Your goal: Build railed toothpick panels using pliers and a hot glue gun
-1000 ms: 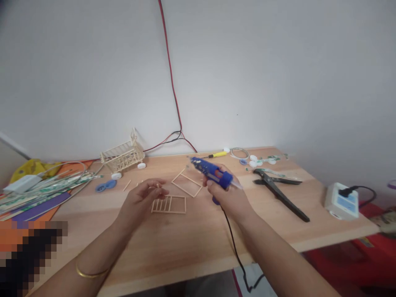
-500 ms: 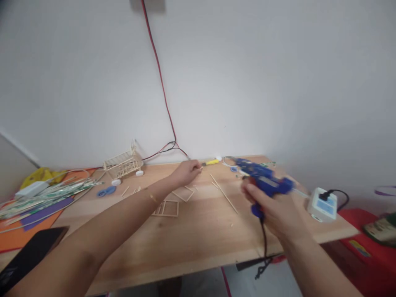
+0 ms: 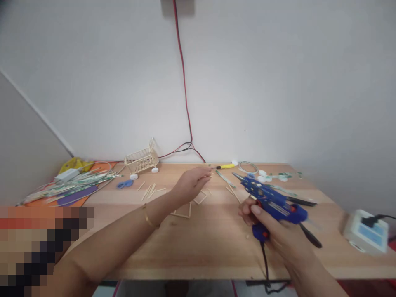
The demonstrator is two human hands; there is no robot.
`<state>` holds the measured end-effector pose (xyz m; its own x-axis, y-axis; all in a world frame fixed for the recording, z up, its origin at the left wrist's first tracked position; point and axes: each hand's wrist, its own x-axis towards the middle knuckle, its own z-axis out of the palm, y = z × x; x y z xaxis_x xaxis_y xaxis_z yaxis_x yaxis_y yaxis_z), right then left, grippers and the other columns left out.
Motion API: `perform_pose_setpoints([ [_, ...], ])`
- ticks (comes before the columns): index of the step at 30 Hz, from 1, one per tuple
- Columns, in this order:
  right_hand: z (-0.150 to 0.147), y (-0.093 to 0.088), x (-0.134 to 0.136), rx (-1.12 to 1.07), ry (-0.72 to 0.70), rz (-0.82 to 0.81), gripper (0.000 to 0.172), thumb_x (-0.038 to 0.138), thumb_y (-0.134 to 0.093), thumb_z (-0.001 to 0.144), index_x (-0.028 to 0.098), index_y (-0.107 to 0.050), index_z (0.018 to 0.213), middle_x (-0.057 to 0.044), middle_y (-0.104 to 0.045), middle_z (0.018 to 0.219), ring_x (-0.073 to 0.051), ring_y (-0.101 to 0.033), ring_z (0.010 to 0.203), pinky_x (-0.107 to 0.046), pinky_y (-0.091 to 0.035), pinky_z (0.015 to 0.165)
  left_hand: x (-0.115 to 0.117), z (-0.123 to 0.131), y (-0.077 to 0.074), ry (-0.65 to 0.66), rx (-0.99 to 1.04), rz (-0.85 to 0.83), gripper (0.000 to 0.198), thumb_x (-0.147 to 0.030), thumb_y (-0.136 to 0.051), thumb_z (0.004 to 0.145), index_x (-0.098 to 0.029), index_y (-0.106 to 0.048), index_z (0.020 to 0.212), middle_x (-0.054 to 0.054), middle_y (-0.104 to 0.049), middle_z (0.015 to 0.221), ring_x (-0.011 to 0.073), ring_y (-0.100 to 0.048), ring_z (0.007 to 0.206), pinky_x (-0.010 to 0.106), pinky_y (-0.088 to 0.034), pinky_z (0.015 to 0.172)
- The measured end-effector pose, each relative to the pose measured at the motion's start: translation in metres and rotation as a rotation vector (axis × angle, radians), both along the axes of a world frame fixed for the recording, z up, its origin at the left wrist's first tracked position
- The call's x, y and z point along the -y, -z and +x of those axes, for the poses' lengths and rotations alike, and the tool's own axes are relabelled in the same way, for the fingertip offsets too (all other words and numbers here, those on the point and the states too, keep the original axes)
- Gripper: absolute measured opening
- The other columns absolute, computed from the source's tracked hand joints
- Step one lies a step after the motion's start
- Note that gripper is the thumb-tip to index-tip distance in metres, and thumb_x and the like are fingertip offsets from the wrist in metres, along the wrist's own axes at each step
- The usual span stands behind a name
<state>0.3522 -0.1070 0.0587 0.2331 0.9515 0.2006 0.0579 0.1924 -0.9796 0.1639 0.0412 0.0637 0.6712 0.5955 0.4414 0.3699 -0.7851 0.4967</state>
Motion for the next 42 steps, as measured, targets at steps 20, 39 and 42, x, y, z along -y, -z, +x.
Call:
perform_pose_setpoints([
  [20, -0.082, 0.014, -0.068, 0.549, -0.365, -0.012, 0.023, 0.039, -0.056, 0.084, 0.02, -0.053, 0.072, 0.001, -0.052, 0.065, -0.012, -0.048, 0.058, -0.024, -0.036, 0.053, 0.026, -0.102, 0.04, -0.208, 0.615, -0.741, 0.013, -0.03, -0.062, 0.081, -0.018, -0.067, 0.081, 0.001, -0.064, 0.071, 0.012, -0.056, 0.066, 0.023, -0.046, 0.063],
  [39, -0.088, 0.016, -0.07, 0.542, -0.323, -0.088, 0.029, 0.041, -0.063, 0.078, 0.019, -0.049, 0.065, 0.003, -0.047, 0.058, -0.01, -0.041, 0.052, -0.022, -0.031, 0.047, 0.027, -0.105, 0.043, -0.218, 0.534, -0.619, 0.014, -0.032, -0.06, 0.084, -0.019, -0.066, 0.085, 0.002, -0.064, 0.079, 0.0151, -0.056, 0.076, 0.025, -0.044, 0.069],
  [42, -0.088, 0.018, -0.07, 0.542, -0.31, -0.097, 0.028, 0.04, -0.064, 0.077, 0.02, -0.049, 0.064, 0.003, -0.047, 0.057, -0.01, -0.041, 0.051, -0.022, -0.031, 0.046, 0.026, -0.105, 0.043, -0.214, 0.521, -0.612, 0.015, -0.032, -0.059, 0.084, -0.019, -0.066, 0.085, 0.002, -0.064, 0.08, 0.0156, -0.057, 0.077, 0.025, -0.045, 0.07],
])
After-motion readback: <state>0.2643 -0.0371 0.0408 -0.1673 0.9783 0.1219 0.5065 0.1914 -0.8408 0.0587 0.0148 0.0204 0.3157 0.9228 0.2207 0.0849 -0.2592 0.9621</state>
